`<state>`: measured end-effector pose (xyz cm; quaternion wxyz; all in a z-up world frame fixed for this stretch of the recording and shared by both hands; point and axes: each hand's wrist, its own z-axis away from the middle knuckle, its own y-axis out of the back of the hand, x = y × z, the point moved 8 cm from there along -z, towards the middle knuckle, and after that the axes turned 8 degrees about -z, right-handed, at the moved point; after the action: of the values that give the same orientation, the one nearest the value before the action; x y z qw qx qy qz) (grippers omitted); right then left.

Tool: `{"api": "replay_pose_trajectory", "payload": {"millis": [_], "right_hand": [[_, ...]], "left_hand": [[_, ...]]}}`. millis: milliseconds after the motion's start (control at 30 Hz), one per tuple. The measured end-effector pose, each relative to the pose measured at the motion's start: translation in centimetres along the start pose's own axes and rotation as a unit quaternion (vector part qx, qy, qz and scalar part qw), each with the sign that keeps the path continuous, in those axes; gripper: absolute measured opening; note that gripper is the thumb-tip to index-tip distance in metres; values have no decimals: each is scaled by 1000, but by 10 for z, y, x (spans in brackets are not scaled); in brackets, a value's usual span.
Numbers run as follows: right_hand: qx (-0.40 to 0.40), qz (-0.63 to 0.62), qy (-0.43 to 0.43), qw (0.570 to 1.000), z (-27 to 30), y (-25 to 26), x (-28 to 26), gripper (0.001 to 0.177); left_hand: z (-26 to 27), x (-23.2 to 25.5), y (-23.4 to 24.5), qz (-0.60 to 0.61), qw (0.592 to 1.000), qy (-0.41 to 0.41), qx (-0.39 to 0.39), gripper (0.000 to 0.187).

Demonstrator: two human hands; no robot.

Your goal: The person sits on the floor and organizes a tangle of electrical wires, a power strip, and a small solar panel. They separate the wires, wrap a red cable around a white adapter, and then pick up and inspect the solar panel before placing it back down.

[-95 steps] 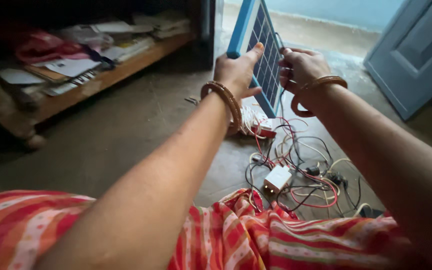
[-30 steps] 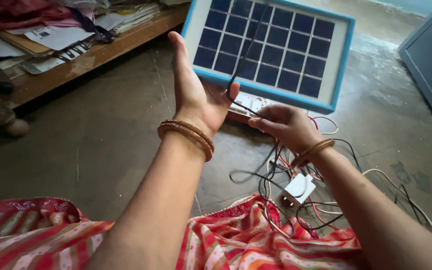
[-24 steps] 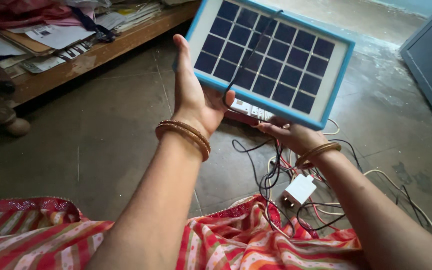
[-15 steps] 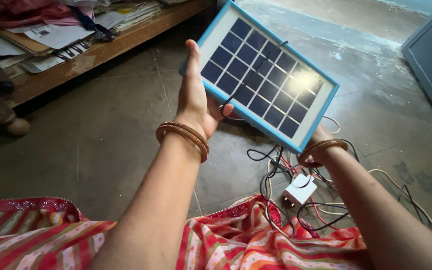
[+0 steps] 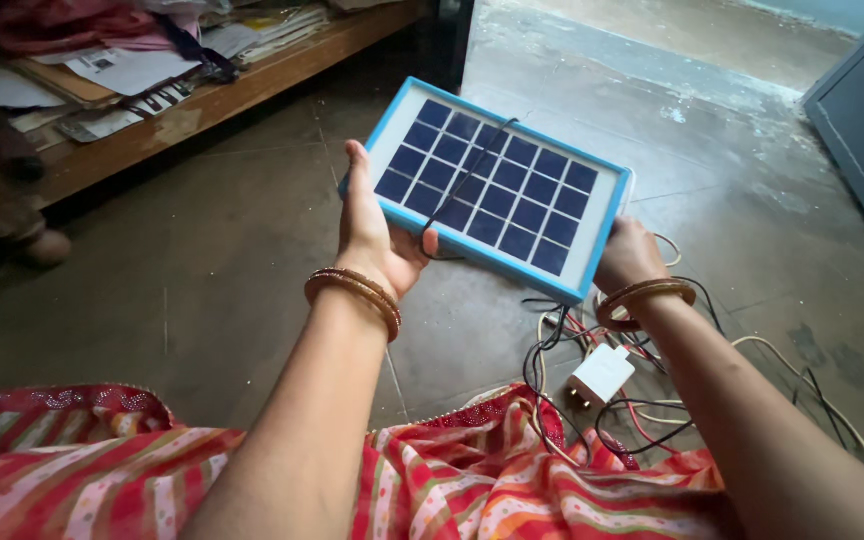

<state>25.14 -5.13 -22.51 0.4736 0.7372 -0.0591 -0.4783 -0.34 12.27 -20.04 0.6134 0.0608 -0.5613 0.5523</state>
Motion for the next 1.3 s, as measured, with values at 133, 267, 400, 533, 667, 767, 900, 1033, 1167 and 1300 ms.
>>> {"api": "replay_pose_trajectory", "payload": {"millis": [133,267,400,533,667,767,900,1033,1167,1300], "right_hand": [[15,41,38,998,1,-3,-4,28],[-19,60,24,998,9,-6,-6,34],[-88,34,-19,995,19,-14,3,38],[-72,-20,-4,997,19,-19,14,39],[-83,13,9,996,17,-30,26,47],[-118,113,27,986,20,-45,38,55],[-169,95,18,981,22,-60,49,47],[-239,77,10,968,32,-73,43,42],[-299,4,47,953,40,-88,22,42],[-263,-57,21,963,40,-86,5,31]], "left_hand": [[-1,-1,8,24,1000,14,4,76],[-6,7,12,64,998,6,-1,75],[-14,18,25,100,995,-12,8,76],[-17,11,43,89,994,-2,69,78],[-18,-16,65,42,985,41,164,83],[-21,-40,80,59,973,81,207,85],[-26,-60,93,138,956,80,247,81],[-26,-75,108,194,938,64,281,81],[-27,-86,116,232,925,47,298,83],[-29,-90,121,249,921,41,296,81]]}}
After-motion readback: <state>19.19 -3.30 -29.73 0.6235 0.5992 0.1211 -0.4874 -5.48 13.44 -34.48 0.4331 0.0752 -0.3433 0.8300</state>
